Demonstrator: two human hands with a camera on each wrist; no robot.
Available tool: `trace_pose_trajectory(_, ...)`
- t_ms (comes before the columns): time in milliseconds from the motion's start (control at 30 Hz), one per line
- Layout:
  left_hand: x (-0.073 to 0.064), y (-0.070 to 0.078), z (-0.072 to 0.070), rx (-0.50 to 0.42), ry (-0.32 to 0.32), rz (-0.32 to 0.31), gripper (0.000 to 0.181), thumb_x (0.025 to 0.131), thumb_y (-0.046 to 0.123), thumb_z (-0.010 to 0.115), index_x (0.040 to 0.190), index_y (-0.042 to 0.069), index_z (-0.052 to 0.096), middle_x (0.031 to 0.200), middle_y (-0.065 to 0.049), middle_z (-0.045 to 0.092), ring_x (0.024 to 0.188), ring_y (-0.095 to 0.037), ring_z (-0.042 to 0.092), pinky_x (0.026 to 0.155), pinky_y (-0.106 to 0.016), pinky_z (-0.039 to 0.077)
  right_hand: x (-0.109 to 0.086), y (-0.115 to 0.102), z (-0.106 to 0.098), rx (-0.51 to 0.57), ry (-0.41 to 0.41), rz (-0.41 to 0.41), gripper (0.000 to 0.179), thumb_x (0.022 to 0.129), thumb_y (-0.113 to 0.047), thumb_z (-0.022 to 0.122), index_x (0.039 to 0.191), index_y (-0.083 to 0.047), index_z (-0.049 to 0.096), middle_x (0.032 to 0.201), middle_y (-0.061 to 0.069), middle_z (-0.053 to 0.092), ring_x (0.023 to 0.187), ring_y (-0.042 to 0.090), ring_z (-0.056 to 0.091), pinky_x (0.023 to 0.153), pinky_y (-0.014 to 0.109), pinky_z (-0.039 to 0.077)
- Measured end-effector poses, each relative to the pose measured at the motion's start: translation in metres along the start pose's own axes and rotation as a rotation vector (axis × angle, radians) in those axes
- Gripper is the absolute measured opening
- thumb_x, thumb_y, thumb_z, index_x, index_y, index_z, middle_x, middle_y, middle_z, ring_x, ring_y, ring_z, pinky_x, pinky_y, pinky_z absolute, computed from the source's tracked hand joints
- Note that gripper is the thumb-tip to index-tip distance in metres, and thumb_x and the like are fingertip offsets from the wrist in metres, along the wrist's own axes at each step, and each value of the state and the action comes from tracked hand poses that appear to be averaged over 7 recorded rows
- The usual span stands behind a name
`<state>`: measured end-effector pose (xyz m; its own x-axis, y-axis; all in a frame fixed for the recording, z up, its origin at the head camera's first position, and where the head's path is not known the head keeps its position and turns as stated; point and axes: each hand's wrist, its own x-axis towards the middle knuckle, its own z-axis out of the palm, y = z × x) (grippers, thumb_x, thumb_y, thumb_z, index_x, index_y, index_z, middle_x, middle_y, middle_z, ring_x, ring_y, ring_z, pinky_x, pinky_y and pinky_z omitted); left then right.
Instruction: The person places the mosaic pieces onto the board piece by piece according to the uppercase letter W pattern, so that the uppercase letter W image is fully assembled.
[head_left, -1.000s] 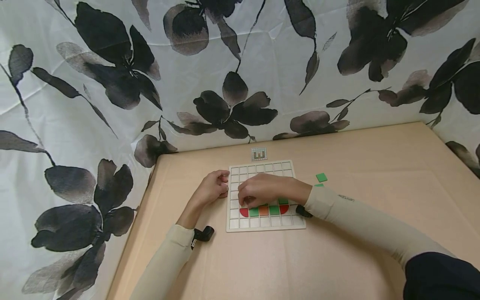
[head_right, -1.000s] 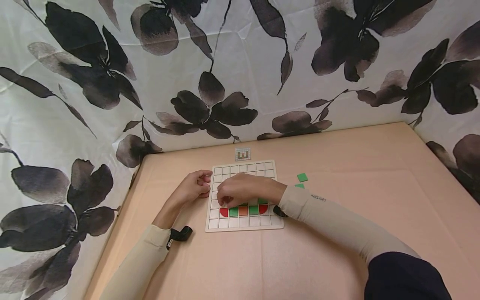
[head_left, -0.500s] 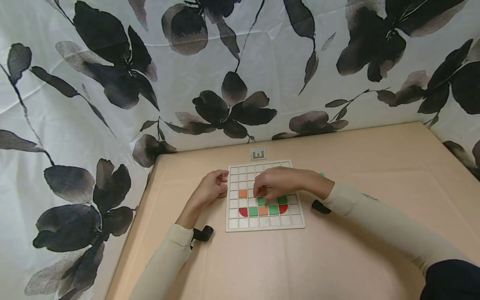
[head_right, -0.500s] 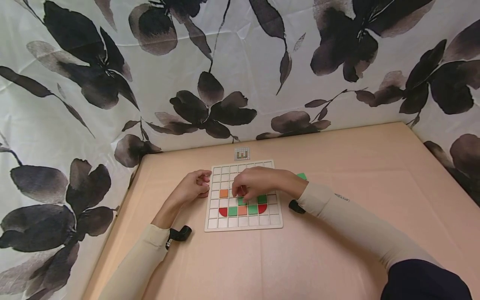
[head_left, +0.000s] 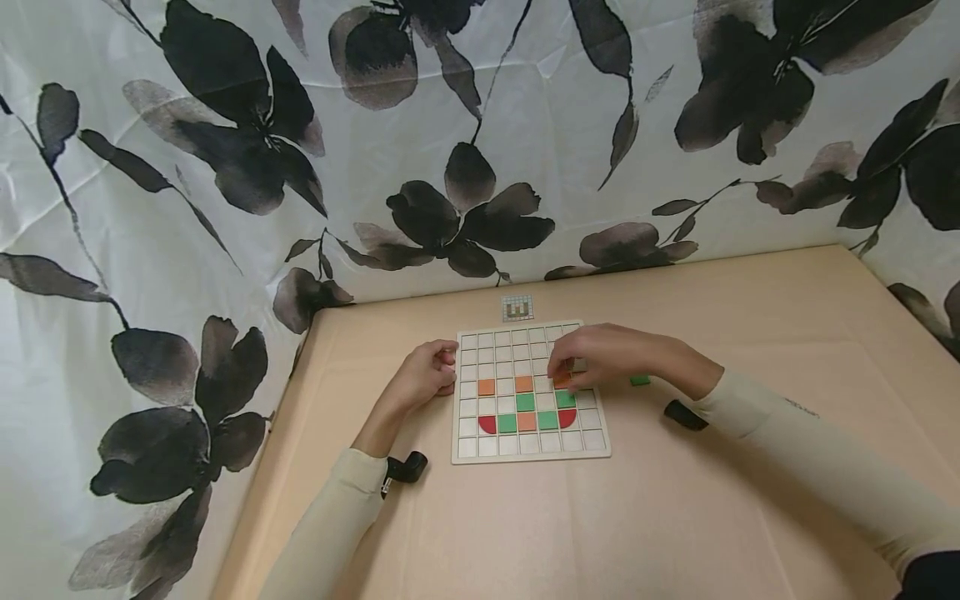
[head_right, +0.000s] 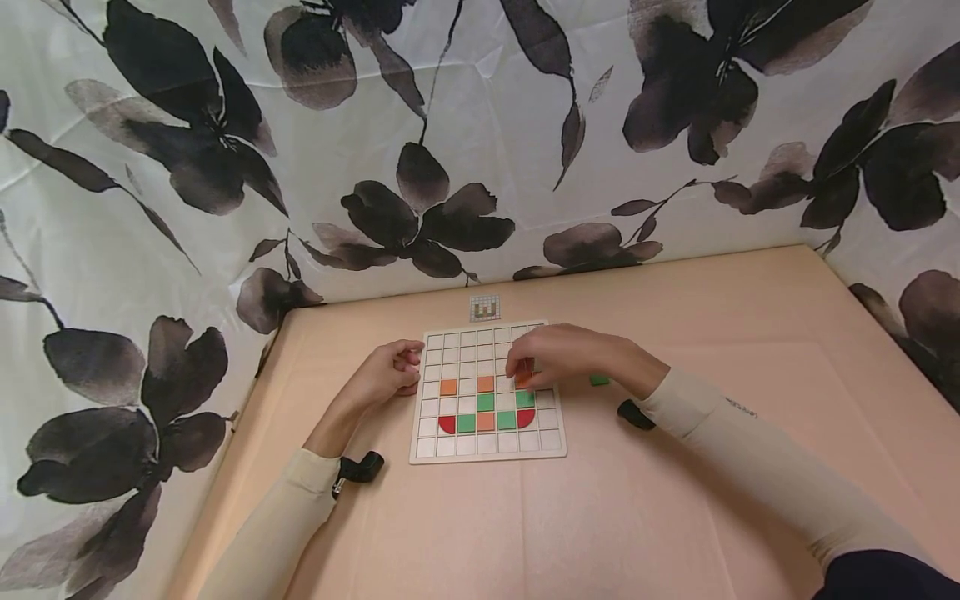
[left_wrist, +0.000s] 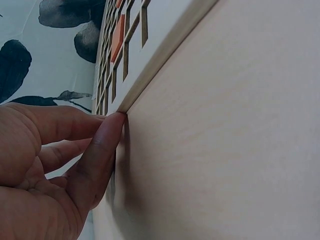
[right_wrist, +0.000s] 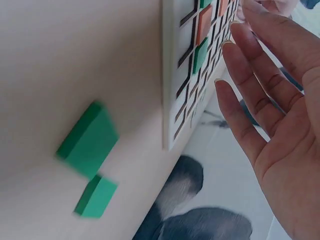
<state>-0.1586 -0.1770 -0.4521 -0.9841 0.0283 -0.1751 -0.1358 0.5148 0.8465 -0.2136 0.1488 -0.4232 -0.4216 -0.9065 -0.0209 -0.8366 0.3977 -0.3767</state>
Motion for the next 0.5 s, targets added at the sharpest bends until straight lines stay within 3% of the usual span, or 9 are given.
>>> trace_pose_trajectory(267, 0.001, 0.001, 0.000, 0.003, 0.000, -0.006, 0.055, 0.092, -0.012, 0.060, 0.145, 0.002, 0.050, 0.116, -0.014, 0.052, 0.091, -0.019, 0.055, 0.069, -0.029, 0.061, -0.030, 0.012, -0.006, 0.026, 0.051, 0.106, 0.025, 0.086, -0.016, 0.082, 0.110, -0.018, 0.076, 0.105, -0.010, 0.068, 0.096, 0.013, 0.063, 0.087, 0.038, 0.054)
trace_pose_trajectory(500, 0.002, 0.000, -0.001, 0.009, -0.003, 0.006, 0.055, 0.092, -0.012, 0.061, 0.145, 0.001, 0.050, 0.115, -0.014, 0.052, 0.090, -0.019, 0.055, 0.069, -0.029, 0.061, -0.055, 0.024, -0.006, -0.039, 0.083, 0.151, 0.028, 0.084, -0.019, 0.085, 0.110, -0.018, 0.075, 0.106, -0.010, 0.068, 0.093, 0.011, 0.062, 0.083, 0.038, 0.054)
